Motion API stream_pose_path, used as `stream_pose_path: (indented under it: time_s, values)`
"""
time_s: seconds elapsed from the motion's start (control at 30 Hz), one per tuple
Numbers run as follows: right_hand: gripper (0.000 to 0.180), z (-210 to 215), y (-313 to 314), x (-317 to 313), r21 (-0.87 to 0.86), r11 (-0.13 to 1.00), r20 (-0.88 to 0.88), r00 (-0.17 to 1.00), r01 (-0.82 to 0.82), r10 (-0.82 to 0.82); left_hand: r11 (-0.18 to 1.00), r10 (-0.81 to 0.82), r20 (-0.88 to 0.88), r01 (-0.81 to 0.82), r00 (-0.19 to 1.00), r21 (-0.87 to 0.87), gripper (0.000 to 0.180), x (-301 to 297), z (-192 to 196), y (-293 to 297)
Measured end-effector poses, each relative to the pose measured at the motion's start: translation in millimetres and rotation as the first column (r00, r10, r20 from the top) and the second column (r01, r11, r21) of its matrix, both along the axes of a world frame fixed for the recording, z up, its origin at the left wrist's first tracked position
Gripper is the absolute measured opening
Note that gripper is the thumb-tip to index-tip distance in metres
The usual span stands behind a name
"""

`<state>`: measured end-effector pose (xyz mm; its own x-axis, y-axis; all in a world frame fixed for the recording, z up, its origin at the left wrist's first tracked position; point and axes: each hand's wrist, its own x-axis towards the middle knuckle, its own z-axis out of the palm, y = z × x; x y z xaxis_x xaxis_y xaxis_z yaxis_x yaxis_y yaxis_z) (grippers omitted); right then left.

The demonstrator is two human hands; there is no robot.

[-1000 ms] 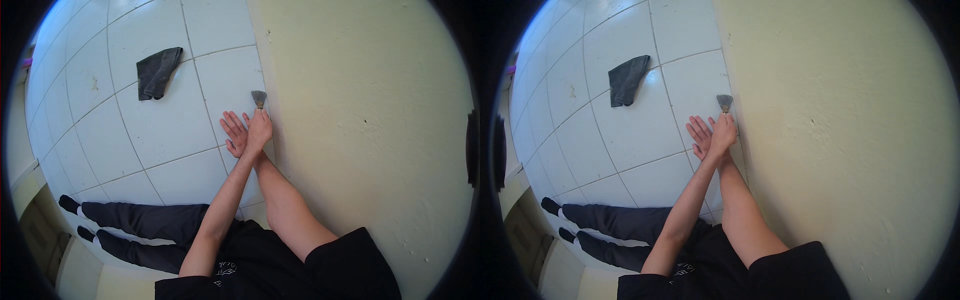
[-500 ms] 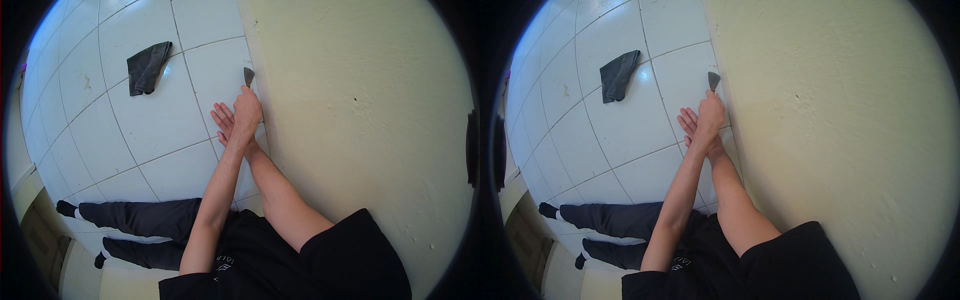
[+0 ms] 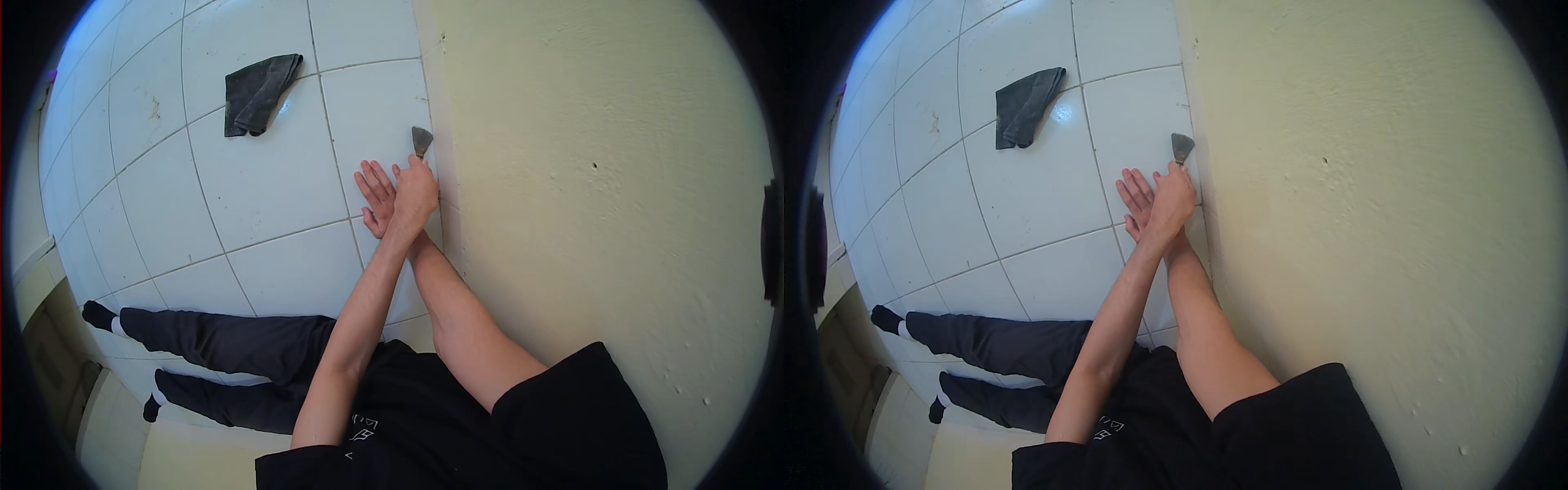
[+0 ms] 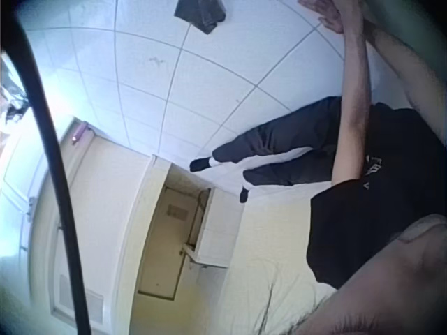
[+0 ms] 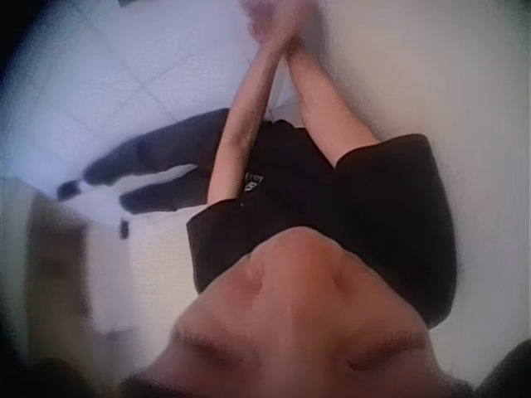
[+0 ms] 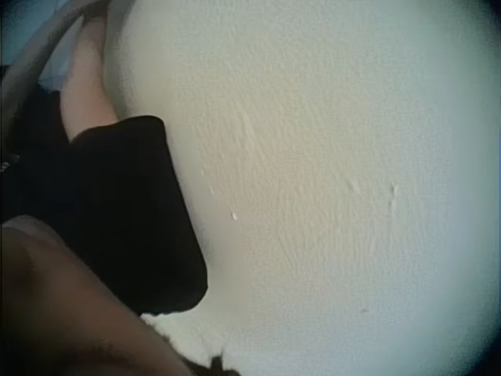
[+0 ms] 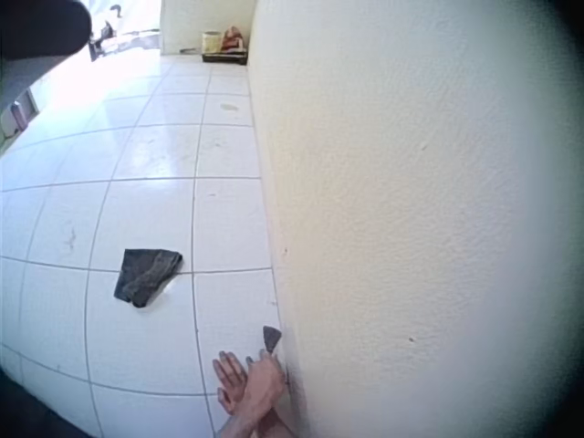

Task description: The person scrapes a wall near the floor with a metal scraper and wipes the surface with a cloth.

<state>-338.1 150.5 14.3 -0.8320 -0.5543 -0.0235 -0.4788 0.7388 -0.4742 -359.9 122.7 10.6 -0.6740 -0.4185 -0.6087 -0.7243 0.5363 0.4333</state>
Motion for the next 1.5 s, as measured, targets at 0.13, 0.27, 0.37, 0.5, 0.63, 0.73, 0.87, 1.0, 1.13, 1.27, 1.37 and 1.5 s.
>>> stream_pose_path:
  time_s: [0.13,0.27,0.37,0.5,0.63,0.73,0.87,1.0,1.13,1.27,1.37,1.5]
  values:
    - [0.080,-4,-7,-1,-0.010,1.000,-0.008,1.000,-0.014,0.014,0.996,-0.019,0.048,0.023,0.999,-0.081,0.069,6,1,-4]
    - [0.080,-2,-10,-1,-0.001,1.000,-0.009,1.000,-0.024,0.024,0.992,-0.011,0.008,0.012,1.000,-0.122,0.067,21,2,-3]
    - [0.080,0,-3,-1,0.018,1.000,-0.012,1.000,-0.018,0.018,0.999,-0.027,-0.070,0.026,0.997,-0.018,0.065,4,3,6]
    - [0.081,-7,-13,-1,0.078,0.995,-0.019,0.998,-0.063,0.064,0.976,-0.011,-0.084,0.029,0.996,0.214,0.063,-37,2,-4]
    - [0.080,-5,-9,1,0.108,0.991,0.036,0.996,-0.080,0.076,0.986,-0.048,-0.022,0.051,0.999,0.160,0.061,-22,-2,-5]
    - [0.078,5,-7,-1,0.121,0.991,0.038,0.998,-0.050,0.046,0.999,-0.035,-0.051,0.036,0.998,0.011,0.060,11,-8,0]
    - [0.077,-1,-2,-3,0.080,0.996,0.038,0.999,-0.040,0.037,0.988,0.112,-0.751,-0.157,0.650,0.012,0.058,6,-42,10]
    - [0.080,-6,-12,-1,0.257,0.962,-0.057,0.993,-0.088,0.106,0.989,0.031,-0.795,0.097,0.606,0.112,0.040,-42,-30,-7]
    - [0.076,-14,-4,0,0.116,0.991,0.023,0.998,-0.066,0.064,0.920,-0.269,-0.267,0.329,0.925,0.214,0.034,-54,13,-11]
    - [0.074,0,-7,-1,0.120,0.991,0.045,0.997,-0.060,0.055,0.900,-0.422,-0.121,0.431,0.898,0.058,0.033,-21,22,-15]
    - [0.074,4,-10,-1,0.139,0.988,0.030,0.998,-0.060,0.057,0.886,-0.451,-0.016,0.445,0.892,-0.133,0.033,-5,25,-14]
    - [0.078,1,-9,-4,0.210,0.973,-0.005,0.995,-0.092,0.095,0.922,-0.329,-0.229,0.364,0.916,0.134,0.033,-46,20,-17]
